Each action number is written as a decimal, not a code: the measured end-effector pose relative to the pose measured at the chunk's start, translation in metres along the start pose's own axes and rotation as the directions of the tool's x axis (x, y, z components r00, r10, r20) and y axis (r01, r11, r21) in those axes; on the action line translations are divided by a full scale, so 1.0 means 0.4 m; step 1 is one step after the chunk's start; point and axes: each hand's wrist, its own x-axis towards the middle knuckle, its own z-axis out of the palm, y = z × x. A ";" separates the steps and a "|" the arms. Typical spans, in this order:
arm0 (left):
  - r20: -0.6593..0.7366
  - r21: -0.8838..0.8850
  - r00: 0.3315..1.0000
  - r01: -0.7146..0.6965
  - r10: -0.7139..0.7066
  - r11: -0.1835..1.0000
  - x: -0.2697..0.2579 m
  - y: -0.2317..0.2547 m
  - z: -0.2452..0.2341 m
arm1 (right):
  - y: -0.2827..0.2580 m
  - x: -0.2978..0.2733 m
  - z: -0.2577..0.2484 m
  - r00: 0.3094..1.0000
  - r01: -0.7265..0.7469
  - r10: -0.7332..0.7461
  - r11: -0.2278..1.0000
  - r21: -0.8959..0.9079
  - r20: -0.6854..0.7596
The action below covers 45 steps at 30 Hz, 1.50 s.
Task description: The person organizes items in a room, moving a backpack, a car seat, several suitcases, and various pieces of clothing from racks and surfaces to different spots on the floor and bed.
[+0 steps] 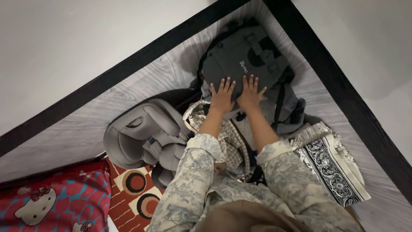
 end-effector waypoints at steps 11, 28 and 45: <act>-0.214 0.101 0.977 -0.004 0.025 0.995 -0.076 0.099 -0.041 | 0.051 -0.087 -0.054 0.972 0.081 -0.073 0.996 0.025 -0.225; -0.232 0.057 0.929 0.310 -0.289 0.949 -0.496 -0.061 -0.138 | -0.264 -0.341 0.012 0.909 0.386 -0.387 0.922 -0.037 -0.154; -0.229 -0.015 0.484 0.866 -0.845 0.500 -1.584 -0.330 -0.017 | -0.816 -1.091 0.337 0.488 0.870 -0.846 0.452 -0.196 0.215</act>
